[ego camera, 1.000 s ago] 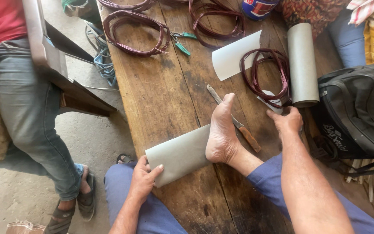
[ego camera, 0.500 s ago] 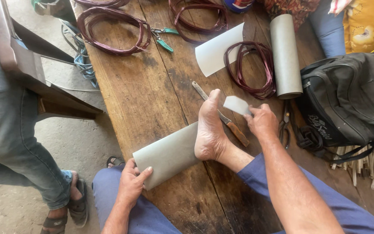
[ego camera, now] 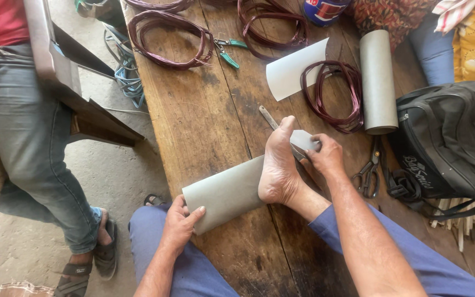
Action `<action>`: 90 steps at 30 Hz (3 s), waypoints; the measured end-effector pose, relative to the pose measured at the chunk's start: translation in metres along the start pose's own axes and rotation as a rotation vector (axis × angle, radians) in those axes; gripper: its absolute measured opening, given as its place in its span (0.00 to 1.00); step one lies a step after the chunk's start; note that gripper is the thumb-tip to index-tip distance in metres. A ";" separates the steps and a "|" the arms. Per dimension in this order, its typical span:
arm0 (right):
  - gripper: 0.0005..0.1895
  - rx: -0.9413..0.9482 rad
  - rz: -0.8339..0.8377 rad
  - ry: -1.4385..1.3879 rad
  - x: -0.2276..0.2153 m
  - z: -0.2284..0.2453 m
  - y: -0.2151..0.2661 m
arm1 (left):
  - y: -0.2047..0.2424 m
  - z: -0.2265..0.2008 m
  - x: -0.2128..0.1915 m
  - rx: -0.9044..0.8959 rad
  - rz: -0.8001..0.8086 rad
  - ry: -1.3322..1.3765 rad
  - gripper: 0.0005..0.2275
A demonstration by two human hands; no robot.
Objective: The person unrolls a sheet of gray material on a wooden table, cuts a section with a knife, and then uses scissors to trim the edges of the cut piece. The person uses their bare foot to hold the material steady while cutting.
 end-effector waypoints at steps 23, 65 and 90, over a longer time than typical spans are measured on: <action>0.29 -0.052 0.024 -0.011 0.000 -0.002 -0.006 | 0.003 -0.003 -0.001 -0.033 -0.010 -0.050 0.19; 0.24 0.649 0.732 -1.515 0.118 0.186 0.261 | 0.005 -0.007 -0.009 -0.039 -0.006 -0.004 0.09; 0.12 0.676 0.622 -1.533 0.112 0.193 0.265 | 0.011 -0.015 -0.010 -0.120 0.017 0.045 0.13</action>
Point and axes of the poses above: each hand's wrist, its own y-axis away from the middle knuckle, its own x-axis out of the palm, z = x × y, the point moved 1 cm from there along -y, towards the middle knuckle, and after that the axes turned 4 degrees about z, right-handed, at the moved point
